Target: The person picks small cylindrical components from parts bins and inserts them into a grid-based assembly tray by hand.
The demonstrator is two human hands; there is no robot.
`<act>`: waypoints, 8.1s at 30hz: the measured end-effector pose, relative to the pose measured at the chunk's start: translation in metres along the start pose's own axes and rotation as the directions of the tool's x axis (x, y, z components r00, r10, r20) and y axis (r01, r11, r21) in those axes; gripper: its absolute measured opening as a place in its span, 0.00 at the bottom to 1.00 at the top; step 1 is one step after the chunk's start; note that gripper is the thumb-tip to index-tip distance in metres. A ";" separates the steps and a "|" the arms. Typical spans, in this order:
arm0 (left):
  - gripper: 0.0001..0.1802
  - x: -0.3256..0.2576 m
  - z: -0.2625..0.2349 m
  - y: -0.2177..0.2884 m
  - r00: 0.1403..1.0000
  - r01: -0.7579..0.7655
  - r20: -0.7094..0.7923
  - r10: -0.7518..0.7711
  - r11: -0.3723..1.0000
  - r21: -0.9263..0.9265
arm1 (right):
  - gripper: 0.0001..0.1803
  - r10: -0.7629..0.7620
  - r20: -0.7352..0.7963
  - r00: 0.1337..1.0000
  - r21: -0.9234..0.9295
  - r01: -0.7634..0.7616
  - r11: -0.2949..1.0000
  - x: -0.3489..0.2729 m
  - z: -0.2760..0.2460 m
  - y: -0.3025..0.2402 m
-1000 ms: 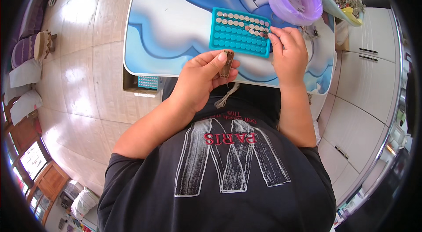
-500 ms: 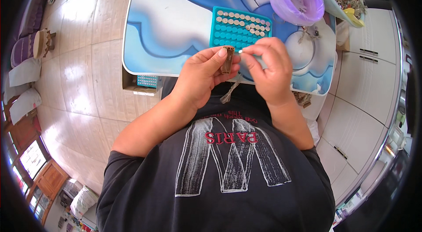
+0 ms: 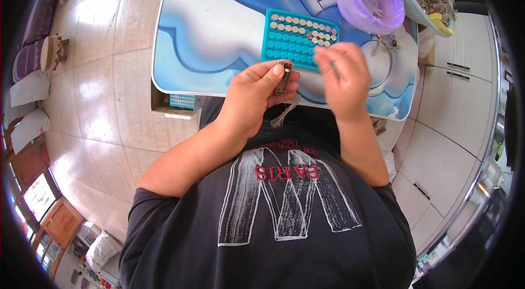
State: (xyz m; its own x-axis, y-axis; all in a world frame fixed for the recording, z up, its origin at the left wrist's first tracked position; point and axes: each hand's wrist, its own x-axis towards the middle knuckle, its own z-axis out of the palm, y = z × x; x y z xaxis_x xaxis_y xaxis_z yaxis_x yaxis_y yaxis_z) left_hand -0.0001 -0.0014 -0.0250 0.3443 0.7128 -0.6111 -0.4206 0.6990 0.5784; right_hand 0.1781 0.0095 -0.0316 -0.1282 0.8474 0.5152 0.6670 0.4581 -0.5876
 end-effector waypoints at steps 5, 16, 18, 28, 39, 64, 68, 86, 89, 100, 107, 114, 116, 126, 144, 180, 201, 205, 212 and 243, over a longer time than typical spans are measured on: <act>0.15 0.001 0.000 0.002 1.000 0.009 0.000 -0.009 1.000 0.018 | 0.07 0.057 -0.029 0.998 -0.315 -0.063 0.947 0.009 -0.005 0.025; 0.16 0.000 -0.002 0.002 0.999 0.010 0.031 -0.010 1.000 -0.022 | 0.08 0.067 -0.034 0.997 0.046 -0.066 0.997 0.004 0.006 -0.016; 0.16 0.000 -0.002 0.002 0.999 0.007 0.032 -0.006 1.000 -0.030 | 0.09 0.028 -0.020 0.999 0.084 -0.026 0.996 0.004 0.010 -0.022; 0.16 0.002 -0.003 -0.001 0.999 0.002 0.040 -0.001 0.999 -0.032 | 0.07 -0.048 0.052 0.997 0.085 0.043 0.995 -0.003 0.013 -0.019; 0.16 0.001 0.001 0.003 1.000 0.023 0.007 -0.023 1.000 -0.011 | 0.06 -0.019 -0.005 1.000 -0.314 0.016 0.949 0.010 -0.001 0.029; 0.15 0.002 -0.001 -0.004 0.998 -0.032 0.046 0.032 0.999 -0.004 | 0.08 -0.060 0.043 0.997 -0.025 0.061 0.998 -0.008 0.020 -0.022; 0.14 0.002 -0.001 0.000 0.999 -0.013 0.032 0.013 1.000 0.006 | 0.16 -0.083 0.120 0.989 -0.065 0.091 0.994 -0.010 0.000 -0.021; 0.19 -0.003 0.003 0.003 1.000 0.003 0.017 -0.004 1.000 0.023 | 0.36 0.112 0.079 0.991 -0.068 -0.106 0.992 -0.028 -0.030 -0.012; 0.20 -0.001 -0.001 0.000 0.997 0.015 0.082 -0.008 0.996 -0.086 | 0.37 0.072 0.117 0.991 0.053 -0.079 0.995 -0.021 -0.016 -0.025; 0.19 -0.004 -0.002 0.004 0.986 0.076 0.157 -0.051 0.986 -0.152 | 0.43 0.012 0.157 0.988 0.197 -0.044 0.979 -0.018 0.002 -0.033; 0.17 -0.005 0.002 0.005 0.989 0.090 0.131 -0.072 0.986 -0.138 | 0.44 0.029 0.179 0.983 0.140 -0.054 0.989 -0.016 0.001 -0.036; 0.19 -0.006 0.005 0.002 0.989 0.042 0.141 -0.033 0.997 -0.062 | 0.42 0.002 0.161 0.987 0.130 -0.023 0.991 -0.018 0.005 -0.033; 0.22 -0.006 0.003 -0.002 0.984 -0.012 0.178 0.019 0.999 -0.042 | 0.41 -0.007 0.152 0.988 0.125 -0.012 0.992 -0.019 0.005 -0.033; 0.22 -0.006 0.004 -0.004 0.984 -0.037 0.174 0.041 0.999 -0.029 | 0.42 0.003 0.147 0.989 0.150 -0.025 0.988 -0.027 0.005 -0.033; 0.36 -0.019 0.008 0.007 0.944 -0.299 0.293 0.148 0.757 0.581 | 0.15 0.447 0.419 0.790 0.717 -0.590 0.371 -0.025 -0.015 -0.019; 0.19 -0.005 0.008 0.009 0.912 0.141 0.378 -0.162 0.987 0.081 | 0.09 0.263 0.201 0.944 -0.338 -0.185 0.923 0.107 -0.083 0.055; 0.17 -0.003 0.005 0.005 0.955 0.086 0.275 -0.109 0.992 0.096 | 0.13 0.429 0.262 0.865 -0.189 -0.389 0.901 0.106 -0.093 0.078; 0.17 -0.005 0.007 0.005 0.954 0.089 0.279 -0.106 0.993 0.074 | 0.12 0.474 0.169 0.864 -0.165 -0.449 0.878 0.101 -0.095 0.068; 0.19 -0.004 0.011 0.006 0.958 0.101 0.264 -0.112 0.993 0.057 | 0.10 0.430 0.081 0.899 -0.215 -0.405 0.889 0.093 -0.099 0.058; 0.16 0.005 0.014 -0.003 0.940 0.182 0.317 -0.129 0.973 -0.144 | 0.10 0.664 0.287 0.691 0.349 -0.720 0.599 -0.036 -0.068 -0.008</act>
State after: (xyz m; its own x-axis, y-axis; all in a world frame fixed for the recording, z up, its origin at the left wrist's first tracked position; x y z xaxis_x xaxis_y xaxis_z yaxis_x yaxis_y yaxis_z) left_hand 0.0145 0.0014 -0.0224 0.6438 0.5977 -0.4778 -0.4672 0.8015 0.3731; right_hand 0.2274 -0.0430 -0.0031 0.1437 0.9665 -0.2126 0.2356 -0.2420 -0.9412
